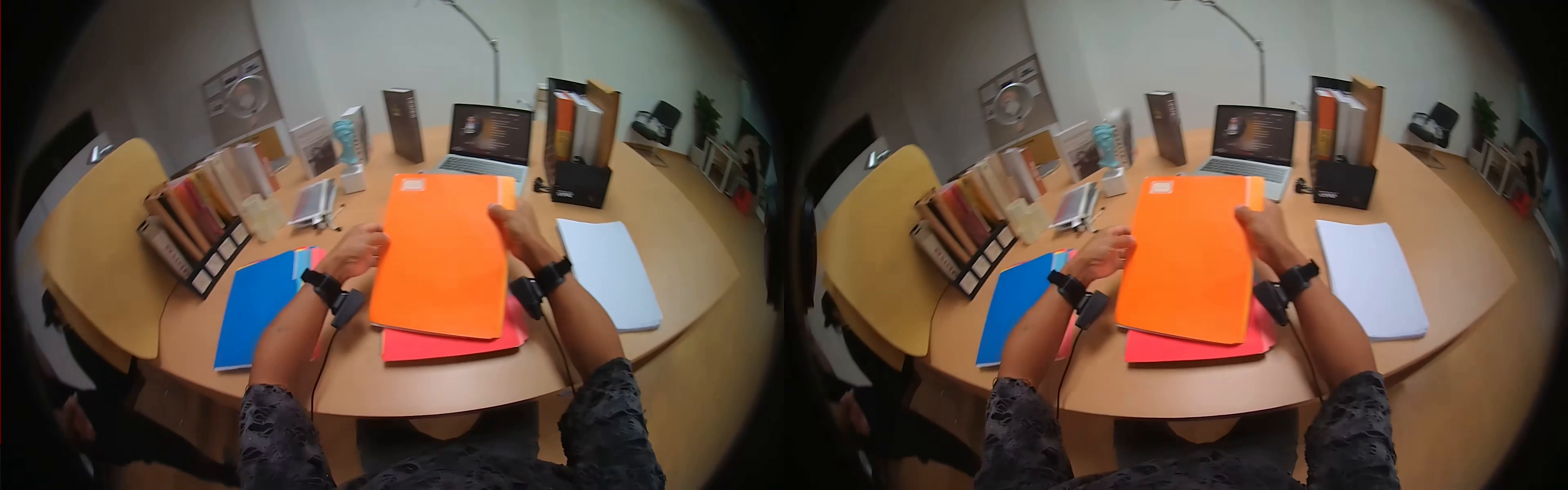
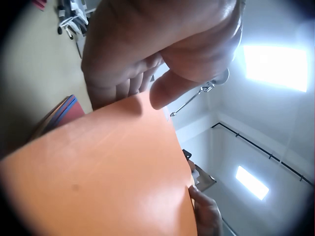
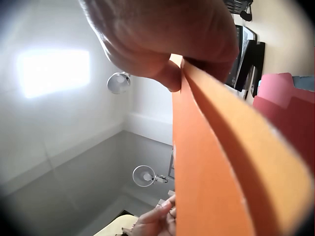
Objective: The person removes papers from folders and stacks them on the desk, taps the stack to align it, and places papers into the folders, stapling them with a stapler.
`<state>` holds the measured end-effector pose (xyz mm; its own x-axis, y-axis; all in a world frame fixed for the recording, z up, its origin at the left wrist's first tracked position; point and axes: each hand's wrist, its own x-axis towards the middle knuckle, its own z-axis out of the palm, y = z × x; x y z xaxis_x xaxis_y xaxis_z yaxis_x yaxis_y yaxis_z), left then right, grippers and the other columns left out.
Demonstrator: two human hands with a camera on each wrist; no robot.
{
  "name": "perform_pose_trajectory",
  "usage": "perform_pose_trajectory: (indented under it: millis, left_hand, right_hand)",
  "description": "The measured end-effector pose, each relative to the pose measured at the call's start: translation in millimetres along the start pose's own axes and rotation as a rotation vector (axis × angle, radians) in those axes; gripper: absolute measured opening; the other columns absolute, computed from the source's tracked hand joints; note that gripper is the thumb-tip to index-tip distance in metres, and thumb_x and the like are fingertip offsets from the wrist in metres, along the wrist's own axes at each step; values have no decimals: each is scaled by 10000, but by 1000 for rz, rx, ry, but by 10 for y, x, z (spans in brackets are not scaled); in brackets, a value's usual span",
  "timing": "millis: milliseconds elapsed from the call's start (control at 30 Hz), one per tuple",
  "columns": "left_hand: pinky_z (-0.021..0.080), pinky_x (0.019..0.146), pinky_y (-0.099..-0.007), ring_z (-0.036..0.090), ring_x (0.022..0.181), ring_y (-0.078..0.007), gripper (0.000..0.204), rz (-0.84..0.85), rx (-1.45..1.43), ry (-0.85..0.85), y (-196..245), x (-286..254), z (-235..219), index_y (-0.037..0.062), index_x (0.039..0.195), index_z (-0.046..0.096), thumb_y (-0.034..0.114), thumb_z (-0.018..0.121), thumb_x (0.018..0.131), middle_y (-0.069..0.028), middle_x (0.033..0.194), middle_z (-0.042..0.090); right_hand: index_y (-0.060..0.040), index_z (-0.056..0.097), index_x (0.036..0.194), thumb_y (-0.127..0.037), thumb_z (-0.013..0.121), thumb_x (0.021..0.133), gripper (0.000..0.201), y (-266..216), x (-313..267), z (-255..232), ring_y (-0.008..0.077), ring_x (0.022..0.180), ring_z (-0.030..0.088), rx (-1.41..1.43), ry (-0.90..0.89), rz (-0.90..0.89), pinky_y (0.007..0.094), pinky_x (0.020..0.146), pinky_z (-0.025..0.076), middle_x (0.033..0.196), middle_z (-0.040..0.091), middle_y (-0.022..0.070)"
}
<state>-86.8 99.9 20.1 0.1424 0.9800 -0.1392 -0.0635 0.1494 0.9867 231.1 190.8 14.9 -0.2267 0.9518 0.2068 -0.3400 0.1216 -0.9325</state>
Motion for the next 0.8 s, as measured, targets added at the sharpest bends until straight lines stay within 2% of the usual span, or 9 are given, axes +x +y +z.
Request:
perform_pose_trajectory:
  millis: [67,133,167,200,233,367,533,633,800]
  left_hand:
    - [469,690,-271,557,743,-127,139,-37,-28,83,-73,-128,-195,76,1021,595,94,620,885,11,882,594]
    - [498,738,-307,582,803,-131,143,183,46,-81,-279,-34,-750,64,1030,595,58,589,887,8,916,600]
    - [518,785,-325,602,855,-143,160,156,-16,80,-55,-311,-590,45,1042,596,21,554,889,-2,957,613]
    - [528,857,-352,628,917,-171,224,174,-91,74,113,-570,-598,11,1102,596,3,536,886,-29,1014,638]
    - [525,842,-321,633,897,-167,209,115,-126,216,294,-796,-577,-5,1032,629,-14,506,864,-44,943,645]
    - [530,818,-321,651,927,-186,290,172,3,372,501,-1480,-1410,-58,1124,616,-27,492,863,-98,1054,666]
    - [517,876,-337,659,979,-231,276,87,73,708,137,-2178,-2500,-71,1096,617,-23,430,899,-118,1072,665]
    - [519,828,-340,658,947,-234,251,-9,108,795,-94,-2392,-2662,-62,1031,630,-27,440,871,-116,1028,673]
    - [449,601,-313,565,660,-175,146,-225,459,952,-349,-2533,-2947,17,868,632,11,496,817,-43,803,617]
  right_hand:
    - [30,583,1075,-121,587,929,210,-37,-33,-11,164,769,637,-35,-76,55,287,665,530,927,633,74]
    - [7,566,1095,-178,585,956,232,-164,-182,57,142,760,631,-79,-124,107,267,651,527,935,625,66]
    - [-1,552,1109,-227,574,973,264,-288,-325,92,142,771,630,-44,-106,127,266,648,525,954,619,71]
    - [-9,538,1123,-276,564,990,299,-356,-418,101,142,782,629,-11,-85,147,265,646,523,972,612,76]
    - [-16,513,1168,-307,569,993,344,-354,-435,3,152,816,633,-2,-120,163,271,659,530,1026,608,91]
    - [-61,546,1083,-321,592,978,284,-341,-550,-168,138,798,633,16,-58,213,271,665,528,996,618,72]
    - [-71,555,1073,-311,580,984,257,-240,-532,-268,127,779,637,-19,-83,264,259,649,521,952,637,44]
    - [-74,556,1074,-304,570,989,245,-244,-540,-260,124,770,638,-35,-97,270,258,642,520,944,640,40]
    - [-79,557,1066,-293,560,994,225,-207,-571,-275,117,780,634,-57,-133,289,259,653,516,955,633,38]
